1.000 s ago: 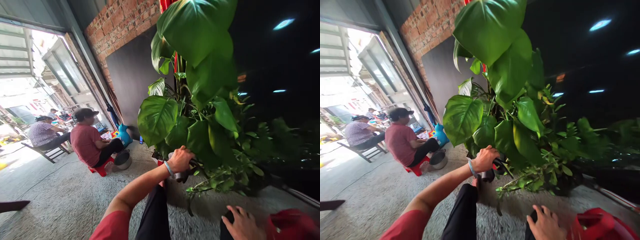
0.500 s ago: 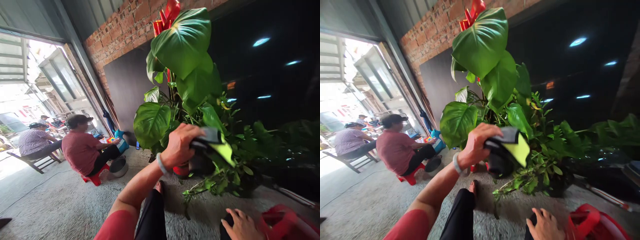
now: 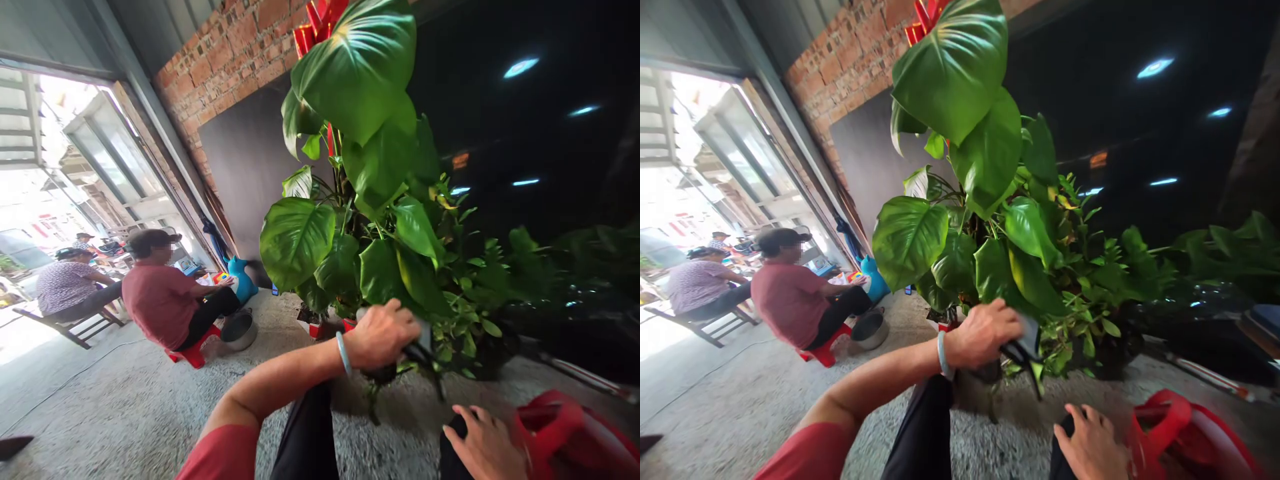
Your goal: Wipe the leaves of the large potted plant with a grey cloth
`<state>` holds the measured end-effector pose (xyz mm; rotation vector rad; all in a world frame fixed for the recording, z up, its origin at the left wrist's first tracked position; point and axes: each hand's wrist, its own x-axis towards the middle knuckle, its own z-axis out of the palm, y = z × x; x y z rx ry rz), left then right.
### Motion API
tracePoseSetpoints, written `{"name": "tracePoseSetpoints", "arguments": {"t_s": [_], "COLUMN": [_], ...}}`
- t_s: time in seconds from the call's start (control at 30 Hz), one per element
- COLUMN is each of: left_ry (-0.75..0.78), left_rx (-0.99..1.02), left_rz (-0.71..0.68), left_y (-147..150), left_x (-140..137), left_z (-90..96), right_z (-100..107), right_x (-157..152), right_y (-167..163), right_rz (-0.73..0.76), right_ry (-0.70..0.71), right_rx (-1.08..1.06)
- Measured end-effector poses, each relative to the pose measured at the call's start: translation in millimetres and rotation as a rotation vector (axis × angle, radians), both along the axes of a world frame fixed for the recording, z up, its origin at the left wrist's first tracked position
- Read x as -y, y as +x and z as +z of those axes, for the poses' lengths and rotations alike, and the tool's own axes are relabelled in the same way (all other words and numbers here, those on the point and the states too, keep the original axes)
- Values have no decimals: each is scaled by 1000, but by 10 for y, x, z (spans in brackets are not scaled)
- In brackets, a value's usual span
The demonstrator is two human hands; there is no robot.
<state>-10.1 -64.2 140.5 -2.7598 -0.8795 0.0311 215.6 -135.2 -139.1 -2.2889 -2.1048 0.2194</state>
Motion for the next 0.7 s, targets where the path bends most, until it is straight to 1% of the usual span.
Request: {"name": "tracePoseSetpoints", "arguments": {"t_s": [0.03, 0.07, 0.1, 0.13, 0.17, 0.23, 0.27, 0.3, 0.33, 0.37, 0.4, 0.43, 0.5, 0.53, 0.57, 0.6, 0.63, 0.67, 0.7], "left_ry": [73, 125, 151, 155, 137, 57, -4, -73, -141, -198, -230, -232, -146, -83, -15, 43, 83, 100, 91], "left_rx": [84, 144, 178, 182, 154, 27, -60, -148, -228, -291, -323, -321, -210, -126, -29, 62, 137, 185, 199], "left_rz": [22, 29, 24, 14, 0, 0, 9, 19, 28, 34, 34, 28, 3, 0, 3, 14, 27, 33, 25], "left_y": [88, 192, 299, 396, 467, 494, 442, 350, 229, 93, -39, -152, -265, -254, -200, -114, -11, 95, 186], "left_x": [-85, -189, -300, -407, -499, -600, -602, -574, -523, -457, -387, -323, -237, -224, -231, -256, -293, -331, -361], "left_z": [57, 42, -50, -215, -437, -948, -1175, -1346, -1440, -1447, -1367, -1213, -784, -570, -398, -294, -273, -340, -490], "right_z": [30, 57, 82, 102, 117, 127, 119, 104, 81, 52, 22, -7, -41, -40, -23, 7, 47, 92, 136], "right_x": [-6, -12, -19, -23, -23, -10, 3, 19, 35, 51, 64, 74, 78, 73, 66, 57, 49, 44, 41], "right_y": [-32, -69, -105, -137, -158, -157, -132, -91, -38, 21, 81, 135, 201, 205, 189, 156, 110, 58, 9], "right_rz": [5, 10, 18, 24, 28, 30, 30, 26, 10, -11, -34, -54, -68, -59, -49, -46, -45, -43, -40], "right_ry": [-7, -11, -11, -9, -8, -8, -8, -7, -6, -1, 2, 3, 7, 5, 1, -6, -14, -22, -29], "right_rx": [-1, 2, 11, 23, 35, 35, 24, 10, -6, -21, -34, -47, -64, -63, -53, -39, -23, -9, 2]}}
